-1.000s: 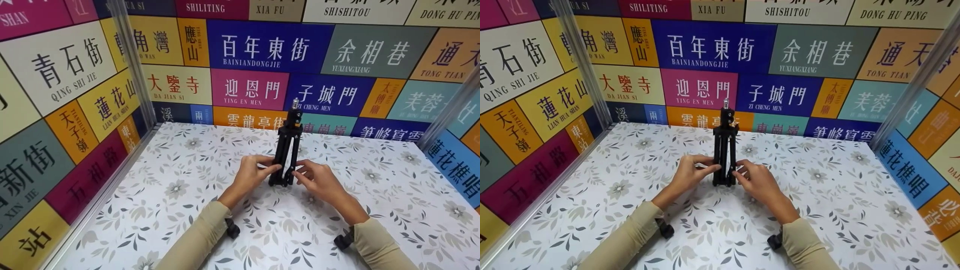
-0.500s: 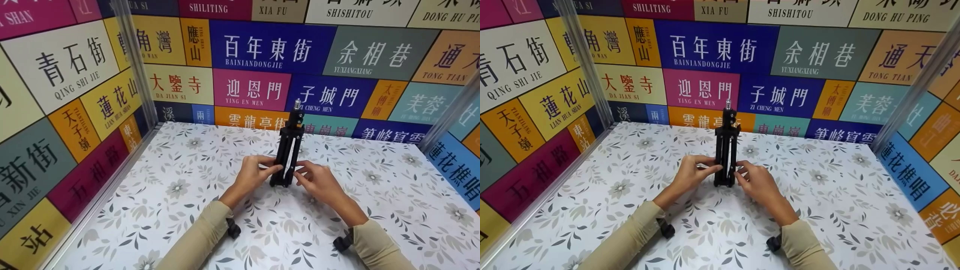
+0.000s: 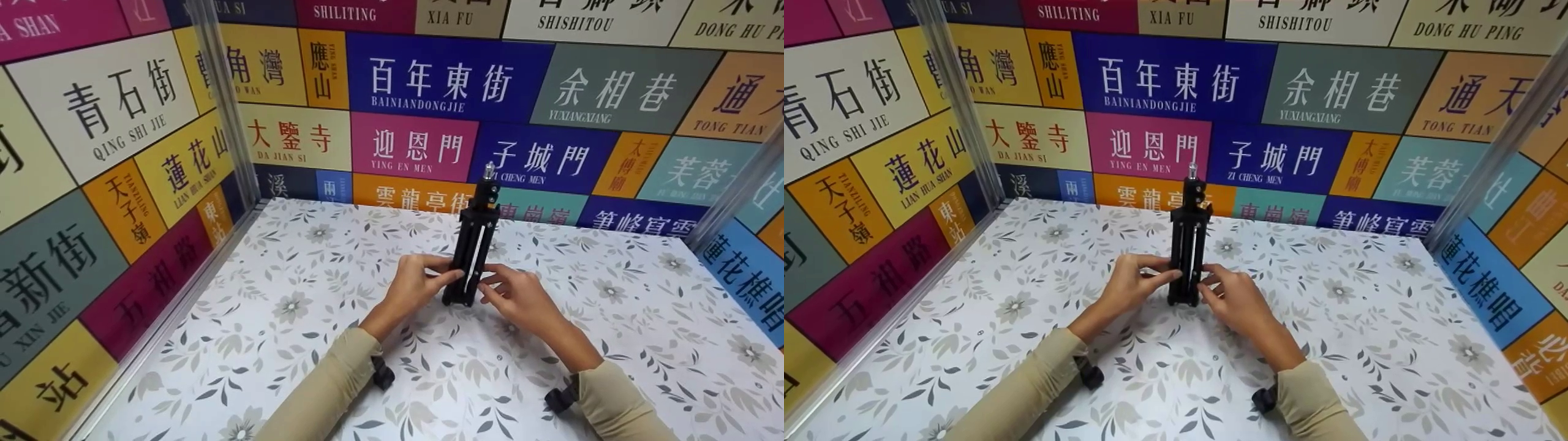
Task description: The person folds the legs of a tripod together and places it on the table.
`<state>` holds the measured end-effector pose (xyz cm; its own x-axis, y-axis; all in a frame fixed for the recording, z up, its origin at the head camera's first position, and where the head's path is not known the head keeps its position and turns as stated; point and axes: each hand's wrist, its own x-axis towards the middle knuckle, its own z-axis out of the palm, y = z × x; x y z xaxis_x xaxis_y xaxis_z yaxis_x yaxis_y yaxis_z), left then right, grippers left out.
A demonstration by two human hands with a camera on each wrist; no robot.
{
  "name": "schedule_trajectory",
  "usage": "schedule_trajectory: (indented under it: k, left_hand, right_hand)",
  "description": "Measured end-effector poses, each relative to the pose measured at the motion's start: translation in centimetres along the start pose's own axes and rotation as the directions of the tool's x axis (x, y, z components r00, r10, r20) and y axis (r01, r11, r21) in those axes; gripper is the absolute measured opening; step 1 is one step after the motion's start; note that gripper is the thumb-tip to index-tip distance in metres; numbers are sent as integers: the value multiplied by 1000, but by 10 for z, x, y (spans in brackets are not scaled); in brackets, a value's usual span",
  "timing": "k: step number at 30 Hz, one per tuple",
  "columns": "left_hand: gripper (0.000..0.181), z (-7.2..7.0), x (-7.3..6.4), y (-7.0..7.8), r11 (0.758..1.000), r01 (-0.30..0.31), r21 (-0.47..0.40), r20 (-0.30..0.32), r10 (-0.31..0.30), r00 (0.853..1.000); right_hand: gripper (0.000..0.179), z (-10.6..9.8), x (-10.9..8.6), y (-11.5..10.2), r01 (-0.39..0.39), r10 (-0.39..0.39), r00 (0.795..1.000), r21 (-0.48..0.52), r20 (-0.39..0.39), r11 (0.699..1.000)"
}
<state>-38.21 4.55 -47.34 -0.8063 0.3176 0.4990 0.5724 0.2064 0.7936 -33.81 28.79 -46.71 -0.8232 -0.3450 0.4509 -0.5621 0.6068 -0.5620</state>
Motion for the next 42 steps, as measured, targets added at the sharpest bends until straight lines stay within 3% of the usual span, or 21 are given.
schedule_trajectory:
  k: [13, 28, 42]
  left_hand:
    - [22, 1, 1, -1, 1000, -1, -12, 3, 1, 1000]
    - [27, 0, 1, -2, 998, -16, 61, 26, 14, 1000]
    - [28, 3, -2, 0, 990, -3, 143, -7, 4, 1000]
  right_hand:
    - [25, -1, 0, 0, -13, 13, 1000, -18, -9, 1000]
    - [17, 1, 0, -8, -21, 21, 1000, -19, -7, 1000]
    - [15, 7, 1, -16, -43, 43, 999, 15, 31, 999]
